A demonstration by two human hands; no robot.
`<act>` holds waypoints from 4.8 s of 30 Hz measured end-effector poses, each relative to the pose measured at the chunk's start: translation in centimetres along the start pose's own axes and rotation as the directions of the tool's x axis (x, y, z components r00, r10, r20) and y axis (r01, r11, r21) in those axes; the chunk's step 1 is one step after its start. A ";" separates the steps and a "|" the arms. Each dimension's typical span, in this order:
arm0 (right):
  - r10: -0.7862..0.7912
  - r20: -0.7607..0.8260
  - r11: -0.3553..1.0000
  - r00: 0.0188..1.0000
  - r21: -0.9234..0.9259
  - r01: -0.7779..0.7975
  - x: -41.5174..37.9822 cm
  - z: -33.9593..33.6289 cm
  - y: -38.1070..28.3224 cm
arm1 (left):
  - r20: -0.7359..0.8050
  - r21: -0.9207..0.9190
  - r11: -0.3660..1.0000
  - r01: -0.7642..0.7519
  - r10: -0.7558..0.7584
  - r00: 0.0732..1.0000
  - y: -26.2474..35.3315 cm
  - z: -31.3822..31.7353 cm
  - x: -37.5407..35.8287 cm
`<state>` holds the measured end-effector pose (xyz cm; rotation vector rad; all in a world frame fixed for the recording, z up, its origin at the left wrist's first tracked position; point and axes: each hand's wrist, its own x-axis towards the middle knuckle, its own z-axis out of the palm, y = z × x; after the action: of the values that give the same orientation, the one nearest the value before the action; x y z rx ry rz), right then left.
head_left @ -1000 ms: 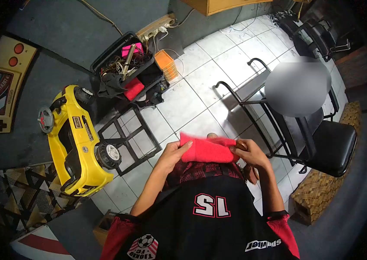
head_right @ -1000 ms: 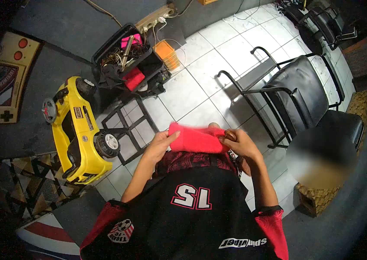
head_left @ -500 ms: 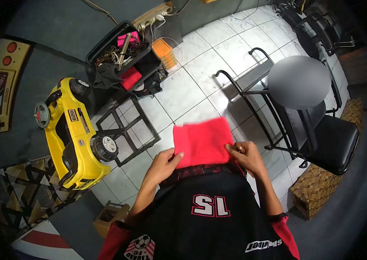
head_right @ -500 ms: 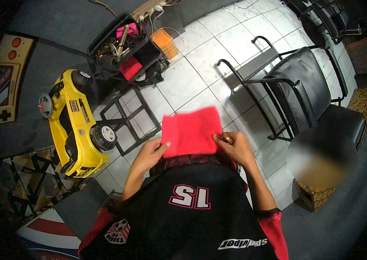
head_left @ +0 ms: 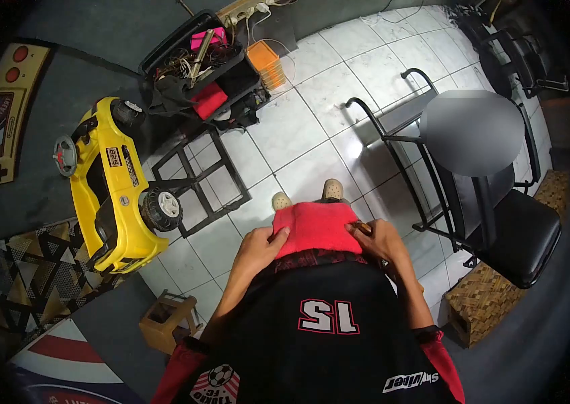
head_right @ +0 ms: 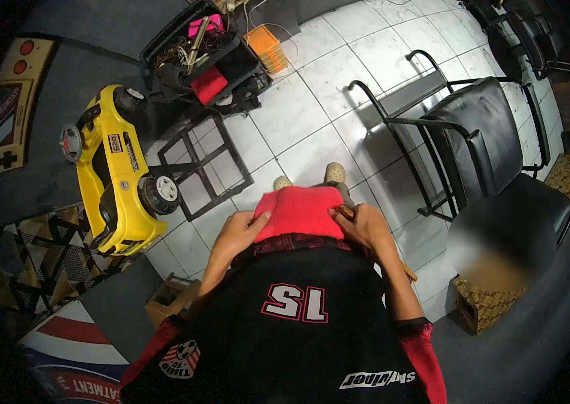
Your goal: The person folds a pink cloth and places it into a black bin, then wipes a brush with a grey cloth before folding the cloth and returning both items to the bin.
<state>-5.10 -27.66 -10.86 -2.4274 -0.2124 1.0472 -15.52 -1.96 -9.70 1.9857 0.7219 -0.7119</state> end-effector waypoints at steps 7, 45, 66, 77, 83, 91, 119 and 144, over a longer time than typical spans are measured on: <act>0.056 0.306 0.974 0.951 0.195 -0.120 2.6 -1.1 1.1 | 0.070 -0.040 0.997 0.072 -0.069 0.995 -1.2 0.1 1.0; -0.446 0.380 0.464 0.810 0.872 -0.154 8.0 -10.4 -2.3 | -0.335 -0.633 0.493 -0.597 0.521 0.785 7.6 0.1 3.2; 0.144 -0.153 0.455 0.978 0.888 0.072 32.5 8.8 -20.9 | 0.185 -0.920 -0.330 0.212 0.112 0.976 -8.4 -7.2 28.4; 0.135 -0.358 0.177 0.924 0.926 0.333 50.1 22.8 -32.7 | -0.299 -0.891 0.397 -0.221 -0.146 0.943 -20.4 -24.6 46.9; 0.072 -0.517 0.610 0.853 0.700 0.372 61.6 32.3 -32.9 | -0.429 -0.513 0.828 -0.228 -0.017 0.903 -28.4 -25.9 56.9; 0.326 -0.146 0.730 0.934 0.667 -0.150 62.8 32.0 -31.7 | -0.466 -0.562 0.811 0.159 -0.469 0.750 -24.2 -24.2 59.6; 0.251 -0.224 0.823 0.942 0.561 -0.086 61.2 32.2 -30.2 | -0.264 0.591 0.805 0.052 0.132 0.956 -25.8 -22.9 55.4; -0.438 -0.444 0.618 0.782 0.483 0.621 22.3 15.4 -18.0 | 0.458 -0.889 0.002 0.458 -0.013 0.889 -10.6 -5.9 25.6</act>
<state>0.21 0.95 -25.43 -1.7048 -0.4054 0.3813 -4.84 13.31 -31.02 0.3220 0.9728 -0.4286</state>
